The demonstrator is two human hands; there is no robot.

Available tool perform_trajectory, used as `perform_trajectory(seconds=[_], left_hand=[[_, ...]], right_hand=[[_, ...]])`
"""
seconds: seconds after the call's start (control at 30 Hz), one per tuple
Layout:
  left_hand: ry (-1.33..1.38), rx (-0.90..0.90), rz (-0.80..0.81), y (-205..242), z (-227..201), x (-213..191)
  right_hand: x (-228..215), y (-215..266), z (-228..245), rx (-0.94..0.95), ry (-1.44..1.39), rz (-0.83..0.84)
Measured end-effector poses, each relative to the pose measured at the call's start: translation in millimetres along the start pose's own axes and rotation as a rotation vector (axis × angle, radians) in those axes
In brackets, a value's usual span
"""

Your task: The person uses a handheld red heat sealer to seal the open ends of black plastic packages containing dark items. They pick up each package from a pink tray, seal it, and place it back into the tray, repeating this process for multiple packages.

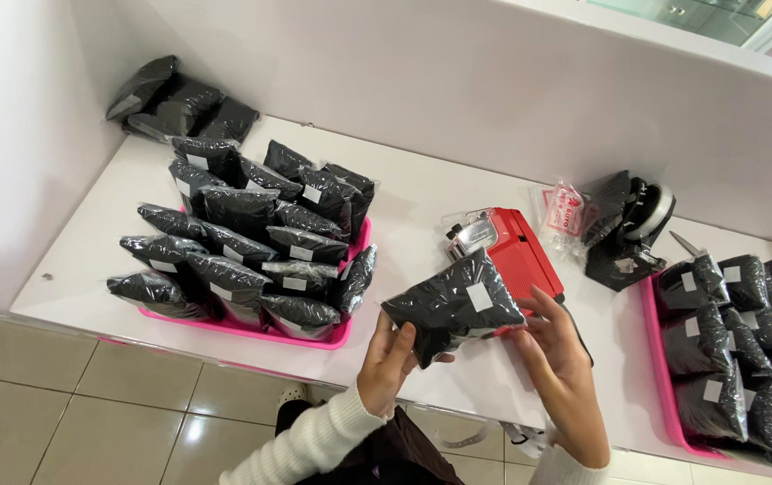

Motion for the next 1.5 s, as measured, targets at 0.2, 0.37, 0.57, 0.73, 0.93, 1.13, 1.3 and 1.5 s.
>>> perform_trajectory(seconds=[0.2, 0.37, 0.57, 0.73, 0.93, 1.13, 1.3, 1.5], left_hand=[[-0.544, -0.107, 0.129, 18, -52, 10], [-1.727, 0.799, -0.113, 44, -137, 37], [-2.119, 0.858, -0.342, 24, -133, 7], [-1.914, 0.968, -0.274, 30, -140, 5], [-1.852, 1.021, -0.294, 24, -147, -5], [-1.917, 1.030, -0.348, 25, -151, -5], [-1.971, 0.988, -0.397, 19, -151, -5], [-1.982, 1.022, -0.433, 21, -151, -12]], right_hand=[[51, -32, 29, -0.091, -0.312, 0.100], [72, -78, 52, -0.071, -0.236, -0.145], [129, -125, 59, -0.049, 0.059, -0.081], [166, -125, 74, 0.017, 0.270, 0.095], [178, -135, 72, -0.086, 0.552, 0.264], [190, -145, 66, 0.056, 0.718, 0.464], [203, -141, 72, 0.094, 0.885, 0.684], [200, -137, 68, 0.000, 0.924, 0.603]])
Point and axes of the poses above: each hand's wrist, its own y-axis away from the middle knuckle, its own x-axis out of the palm, z = x × y, the point moved 6 cm from there along -y, towards the middle knuckle, and after that the axes turned 5 degrees about z, right-handed, at the moved point
